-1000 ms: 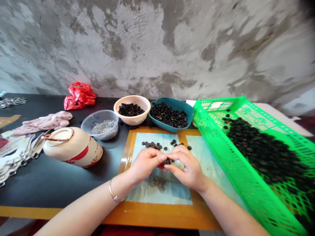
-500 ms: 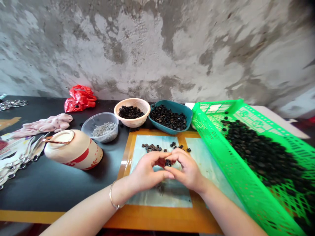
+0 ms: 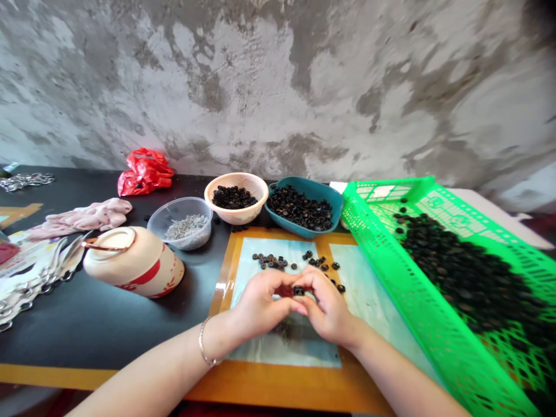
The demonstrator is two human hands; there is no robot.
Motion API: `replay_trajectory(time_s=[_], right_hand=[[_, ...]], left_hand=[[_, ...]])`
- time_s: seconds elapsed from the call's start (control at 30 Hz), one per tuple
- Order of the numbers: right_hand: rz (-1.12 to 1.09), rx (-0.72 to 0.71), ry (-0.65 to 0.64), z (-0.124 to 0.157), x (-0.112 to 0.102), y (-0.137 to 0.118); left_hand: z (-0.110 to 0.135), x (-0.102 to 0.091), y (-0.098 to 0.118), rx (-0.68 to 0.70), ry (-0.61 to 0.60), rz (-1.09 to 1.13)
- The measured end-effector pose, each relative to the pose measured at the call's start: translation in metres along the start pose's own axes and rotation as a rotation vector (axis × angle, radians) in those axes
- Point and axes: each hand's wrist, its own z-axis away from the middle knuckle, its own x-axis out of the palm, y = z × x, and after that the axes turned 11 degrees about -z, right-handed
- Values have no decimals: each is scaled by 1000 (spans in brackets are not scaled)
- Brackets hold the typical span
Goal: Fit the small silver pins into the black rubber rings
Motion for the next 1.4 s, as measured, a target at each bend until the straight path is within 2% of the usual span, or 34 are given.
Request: replay_trajectory(time_s=[0.17,0.3,0.37,0.43,0.5,0.57,0.63,0.7,0.8,0.9,1.03,1.27,1.4], right_hand=[[23,-42,33,1,6,-2],[-40,4,64,-5,1,-7],[-163,22,208,-10,-18,-12],[-377,-32,520,-15,-50,-15],[-564,-54,746,-18,-86,-16],[-619,-13,799,-19,-109,-12],[-585,59,754,-20,-110,-7],[-488,188,645,-20,-90,-1],[-74,408,276,-19,-47,5],[265,422,34,-16,-21,10],[412,481,-232,-12,-17,12],[481,416,-433,-11,-11,4],[474,373,-413,-9,-7,6]], left_hand=[[3,0,0,45,44,-36],[0,-8,3,78,44,91],[-5,-15,0,62,85,123],[-13,-24,-6,40,176,79],[-20,-34,-13,-13,213,-63],[-25,-42,-19,-61,155,-259],[-27,-46,-24,-82,62,-444],[-26,-45,-27,-69,4,-599],[-25,-36,-31,23,-48,-736],[-27,-24,-35,142,-89,-802],[-30,-14,-40,250,-111,-899],[-30,-10,-47,357,-102,-893],[-29,-9,-50,398,-105,-805]])
